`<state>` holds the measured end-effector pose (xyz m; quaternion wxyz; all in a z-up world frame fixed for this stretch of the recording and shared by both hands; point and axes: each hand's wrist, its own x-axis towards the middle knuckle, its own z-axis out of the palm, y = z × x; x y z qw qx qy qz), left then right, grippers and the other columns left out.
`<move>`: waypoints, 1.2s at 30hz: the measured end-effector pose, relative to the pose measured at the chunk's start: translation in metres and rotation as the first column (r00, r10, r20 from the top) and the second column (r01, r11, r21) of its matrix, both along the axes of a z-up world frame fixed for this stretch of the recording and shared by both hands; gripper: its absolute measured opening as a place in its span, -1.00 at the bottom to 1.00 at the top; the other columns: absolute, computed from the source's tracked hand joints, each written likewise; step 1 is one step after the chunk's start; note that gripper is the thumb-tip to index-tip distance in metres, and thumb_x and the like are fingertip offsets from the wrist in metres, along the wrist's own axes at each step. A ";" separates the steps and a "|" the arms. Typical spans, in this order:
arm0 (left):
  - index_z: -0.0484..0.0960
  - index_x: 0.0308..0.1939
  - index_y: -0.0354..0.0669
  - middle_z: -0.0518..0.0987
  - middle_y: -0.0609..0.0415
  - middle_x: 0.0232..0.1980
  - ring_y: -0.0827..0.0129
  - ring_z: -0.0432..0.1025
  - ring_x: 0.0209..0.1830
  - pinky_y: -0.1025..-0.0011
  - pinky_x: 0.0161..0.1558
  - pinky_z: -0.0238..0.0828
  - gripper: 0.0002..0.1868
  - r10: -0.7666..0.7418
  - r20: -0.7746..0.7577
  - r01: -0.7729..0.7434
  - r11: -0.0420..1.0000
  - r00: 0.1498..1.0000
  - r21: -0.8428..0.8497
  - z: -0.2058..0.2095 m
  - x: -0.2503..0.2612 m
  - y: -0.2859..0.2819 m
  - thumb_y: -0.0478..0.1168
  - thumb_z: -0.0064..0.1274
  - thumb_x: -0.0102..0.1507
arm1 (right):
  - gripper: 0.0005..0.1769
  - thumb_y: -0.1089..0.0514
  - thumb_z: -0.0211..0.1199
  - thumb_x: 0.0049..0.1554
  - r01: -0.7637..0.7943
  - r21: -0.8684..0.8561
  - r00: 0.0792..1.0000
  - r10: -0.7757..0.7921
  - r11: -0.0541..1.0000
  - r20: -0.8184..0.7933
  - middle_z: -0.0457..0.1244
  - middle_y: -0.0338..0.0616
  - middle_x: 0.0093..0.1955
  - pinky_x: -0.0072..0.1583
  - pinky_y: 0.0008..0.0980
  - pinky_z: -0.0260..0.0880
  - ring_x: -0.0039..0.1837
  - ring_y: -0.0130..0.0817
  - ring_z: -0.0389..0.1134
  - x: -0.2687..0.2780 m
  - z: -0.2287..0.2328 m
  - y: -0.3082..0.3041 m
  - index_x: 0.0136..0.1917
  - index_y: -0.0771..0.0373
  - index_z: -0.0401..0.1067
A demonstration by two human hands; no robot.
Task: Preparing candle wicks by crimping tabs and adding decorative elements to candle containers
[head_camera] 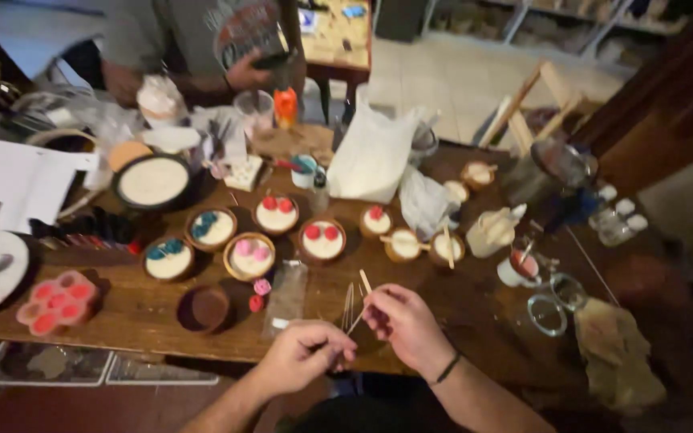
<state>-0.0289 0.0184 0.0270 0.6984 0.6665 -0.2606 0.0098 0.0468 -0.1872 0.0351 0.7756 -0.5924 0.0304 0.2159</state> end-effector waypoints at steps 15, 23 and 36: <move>0.62 0.12 -0.12 0.69 0.11 -0.08 0.36 0.54 -0.19 0.38 -0.09 0.52 -0.74 -0.016 0.234 -0.010 0.994 0.972 0.108 0.028 -0.006 0.011 -0.21 -0.13 0.44 | -0.82 0.23 0.22 0.18 0.029 -0.068 0.998 -0.033 0.997 -0.059 0.28 0.03 -0.36 -0.33 -0.37 0.02 -0.36 -0.30 0.17 -0.008 0.018 0.009 -0.22 0.38 0.46; 0.58 0.16 -0.20 0.67 0.00 0.01 0.27 0.56 -0.17 0.37 -0.07 0.53 -0.71 -0.006 0.303 -0.036 0.991 0.953 0.132 0.027 -0.005 0.014 -0.30 -0.18 0.43 | -0.85 0.23 0.23 0.16 0.053 -0.127 0.999 -0.053 0.990 0.002 0.34 -0.01 -0.37 -0.36 -0.45 0.04 -0.38 -0.37 0.23 -0.006 0.008 0.014 -0.23 0.33 0.49; 0.56 0.17 -0.23 0.66 -0.07 0.00 0.23 0.59 -0.10 0.39 -0.06 0.59 -0.72 -0.031 0.261 0.011 0.997 0.965 0.079 0.024 -0.002 0.020 -0.34 -0.14 0.42 | -0.84 0.25 0.21 0.21 0.060 -0.090 0.997 -0.057 0.994 0.043 0.29 0.00 -0.36 -0.35 -0.43 0.08 -0.35 -0.34 0.22 -0.001 0.007 0.012 -0.17 0.39 0.49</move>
